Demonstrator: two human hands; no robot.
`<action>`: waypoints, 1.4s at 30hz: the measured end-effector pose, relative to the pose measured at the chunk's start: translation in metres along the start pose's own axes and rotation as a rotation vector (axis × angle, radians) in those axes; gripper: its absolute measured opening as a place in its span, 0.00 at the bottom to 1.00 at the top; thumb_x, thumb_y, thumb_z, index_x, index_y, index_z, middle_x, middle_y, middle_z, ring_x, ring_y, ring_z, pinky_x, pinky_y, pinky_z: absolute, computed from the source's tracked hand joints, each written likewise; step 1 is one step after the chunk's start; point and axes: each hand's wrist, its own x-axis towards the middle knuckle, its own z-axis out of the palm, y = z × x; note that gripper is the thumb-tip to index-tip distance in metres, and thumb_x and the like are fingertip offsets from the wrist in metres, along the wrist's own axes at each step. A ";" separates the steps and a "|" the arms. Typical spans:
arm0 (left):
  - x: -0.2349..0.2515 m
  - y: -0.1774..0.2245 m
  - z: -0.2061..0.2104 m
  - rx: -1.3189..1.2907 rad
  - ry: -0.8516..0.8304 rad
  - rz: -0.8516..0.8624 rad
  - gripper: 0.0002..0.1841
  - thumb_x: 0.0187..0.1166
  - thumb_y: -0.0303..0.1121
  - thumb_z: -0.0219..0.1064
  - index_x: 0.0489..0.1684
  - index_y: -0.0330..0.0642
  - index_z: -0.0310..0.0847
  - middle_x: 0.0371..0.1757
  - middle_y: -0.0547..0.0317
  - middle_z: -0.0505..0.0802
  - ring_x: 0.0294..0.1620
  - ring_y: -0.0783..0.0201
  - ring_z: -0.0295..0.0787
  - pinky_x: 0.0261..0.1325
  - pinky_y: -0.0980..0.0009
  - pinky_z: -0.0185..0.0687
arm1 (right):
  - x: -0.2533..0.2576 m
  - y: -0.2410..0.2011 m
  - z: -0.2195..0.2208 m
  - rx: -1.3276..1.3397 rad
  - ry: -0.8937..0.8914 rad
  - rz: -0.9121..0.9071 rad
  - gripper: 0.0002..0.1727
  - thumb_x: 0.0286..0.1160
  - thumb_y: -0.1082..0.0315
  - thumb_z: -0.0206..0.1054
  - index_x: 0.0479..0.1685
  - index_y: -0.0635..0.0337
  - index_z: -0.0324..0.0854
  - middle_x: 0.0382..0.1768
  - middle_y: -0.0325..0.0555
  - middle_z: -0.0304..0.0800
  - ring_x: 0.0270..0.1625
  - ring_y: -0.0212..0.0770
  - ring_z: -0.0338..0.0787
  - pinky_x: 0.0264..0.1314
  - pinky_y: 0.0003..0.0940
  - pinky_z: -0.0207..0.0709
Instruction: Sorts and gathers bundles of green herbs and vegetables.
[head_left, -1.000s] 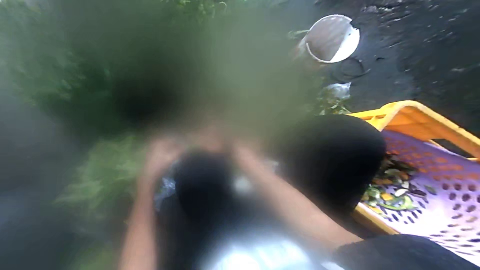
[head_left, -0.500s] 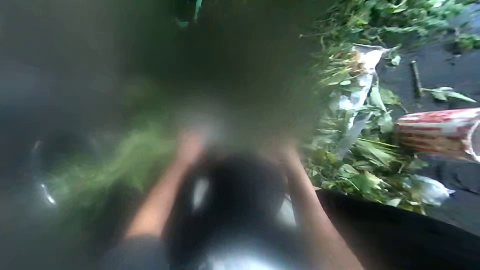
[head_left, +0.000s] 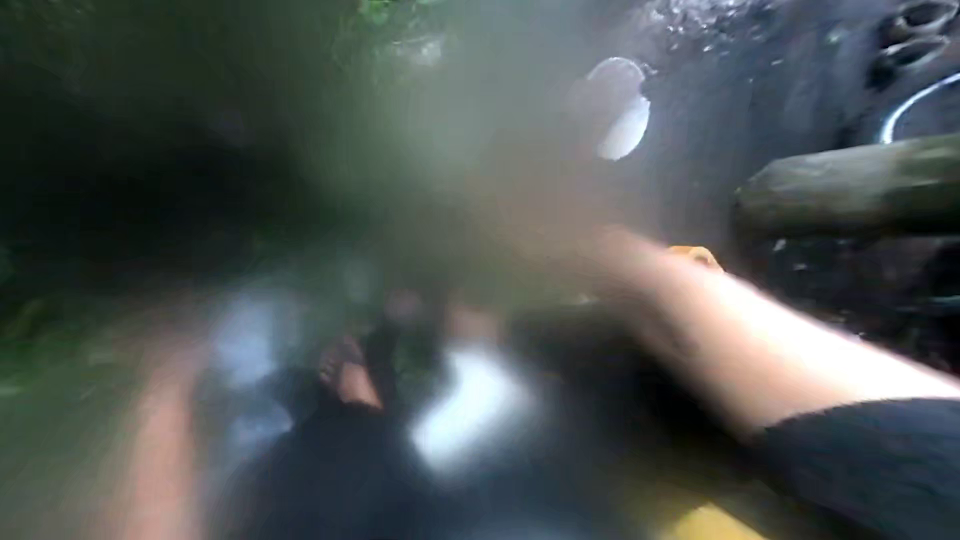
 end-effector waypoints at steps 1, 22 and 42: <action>-0.006 -0.003 -0.006 0.016 -0.017 0.011 0.44 0.84 0.61 0.56 0.93 0.38 0.54 0.94 0.29 0.47 0.95 0.28 0.33 0.81 0.16 0.22 | -0.004 0.015 -0.022 -0.118 -0.079 0.010 0.25 0.78 0.64 0.71 0.71 0.69 0.80 0.71 0.73 0.79 0.75 0.74 0.77 0.71 0.78 0.66; 0.205 0.400 0.017 0.079 -0.028 0.706 0.29 0.73 0.33 0.74 0.77 0.40 0.78 0.85 0.33 0.71 0.86 0.33 0.66 0.77 0.31 0.65 | 0.055 0.114 0.191 0.655 0.896 0.361 0.17 0.83 0.68 0.61 0.65 0.62 0.86 0.65 0.65 0.85 0.43 0.66 0.94 0.41 0.62 0.87; 0.039 0.423 0.031 -0.478 0.044 -0.063 0.30 0.76 0.44 0.69 0.76 0.38 0.76 0.86 0.34 0.70 0.87 0.32 0.61 0.80 0.32 0.59 | 0.021 0.277 0.069 0.886 1.016 0.502 0.34 0.90 0.50 0.49 0.93 0.49 0.54 0.59 0.60 0.90 0.58 0.60 0.92 0.61 0.60 0.81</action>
